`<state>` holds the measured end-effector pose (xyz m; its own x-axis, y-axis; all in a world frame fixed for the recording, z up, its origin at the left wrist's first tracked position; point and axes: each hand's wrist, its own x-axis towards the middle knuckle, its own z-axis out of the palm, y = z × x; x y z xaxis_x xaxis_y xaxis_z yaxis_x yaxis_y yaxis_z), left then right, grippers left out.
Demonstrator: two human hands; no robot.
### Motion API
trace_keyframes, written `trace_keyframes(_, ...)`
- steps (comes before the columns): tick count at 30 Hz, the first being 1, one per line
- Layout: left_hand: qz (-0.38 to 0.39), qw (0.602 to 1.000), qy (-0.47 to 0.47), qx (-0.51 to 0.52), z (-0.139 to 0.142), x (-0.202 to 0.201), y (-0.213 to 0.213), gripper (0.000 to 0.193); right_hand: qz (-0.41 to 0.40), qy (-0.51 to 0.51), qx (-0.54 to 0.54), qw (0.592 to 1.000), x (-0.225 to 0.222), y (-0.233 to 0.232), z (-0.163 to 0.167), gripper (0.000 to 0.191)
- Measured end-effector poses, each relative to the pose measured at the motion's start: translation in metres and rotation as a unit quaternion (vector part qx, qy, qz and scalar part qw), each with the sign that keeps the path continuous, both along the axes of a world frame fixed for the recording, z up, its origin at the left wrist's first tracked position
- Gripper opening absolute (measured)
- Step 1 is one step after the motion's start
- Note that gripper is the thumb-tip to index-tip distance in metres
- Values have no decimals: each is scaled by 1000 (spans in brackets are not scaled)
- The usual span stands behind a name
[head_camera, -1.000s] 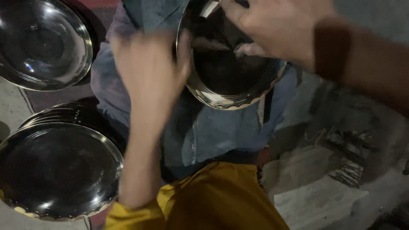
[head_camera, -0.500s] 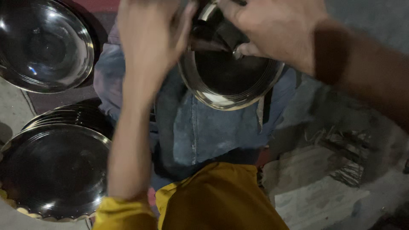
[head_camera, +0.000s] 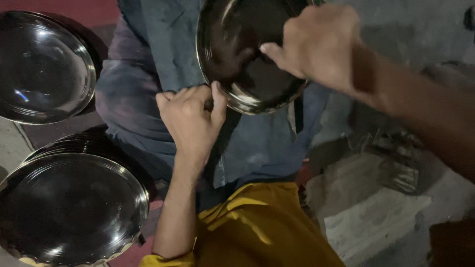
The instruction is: The person sits on the floor holding a brass plate on their lap and trims its scalloped edge with shears, cutting along the rim. They rotate the plate as they cut, set finished plates onto a stack beside them, and pick up the next plate to continue trimming.
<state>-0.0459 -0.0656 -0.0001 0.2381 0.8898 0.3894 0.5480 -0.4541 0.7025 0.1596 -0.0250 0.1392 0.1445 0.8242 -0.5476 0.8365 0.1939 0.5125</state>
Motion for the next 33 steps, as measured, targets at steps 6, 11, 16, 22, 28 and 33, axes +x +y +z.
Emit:
trace_keyframes(6, 6, 1000, 4, 6, 7, 2, -3, 41, -222, 41, -39, 973, -2, 30, -21, 67)
trace_keyframes(11, 5, 1000, 18, -11, -5, 3, -5, 41, -92, 144, -40, 984, 19, 21, -23, 58)
trace_keyframes(16, 6, 999, 26, -36, -2, 3, -7, 35, 48, 182, -76, 979, -14, 22, -17, 49)
trace_keyframes(22, 47, 995, -66, -65, 30, 1, -22, 26, 47, 373, 112, 920, 63, -30, -12, 39)
trace_keyframes(28, -183, 902, -364, -146, 39, 60, -50, 83, -130, 678, 373, 620, 98, -125, -65, 29)
trace_keyframes(33, -263, 869, -388, -160, 38, 109, -64, 65, -99, 689, 432, 573, 75, -166, -107, 26)
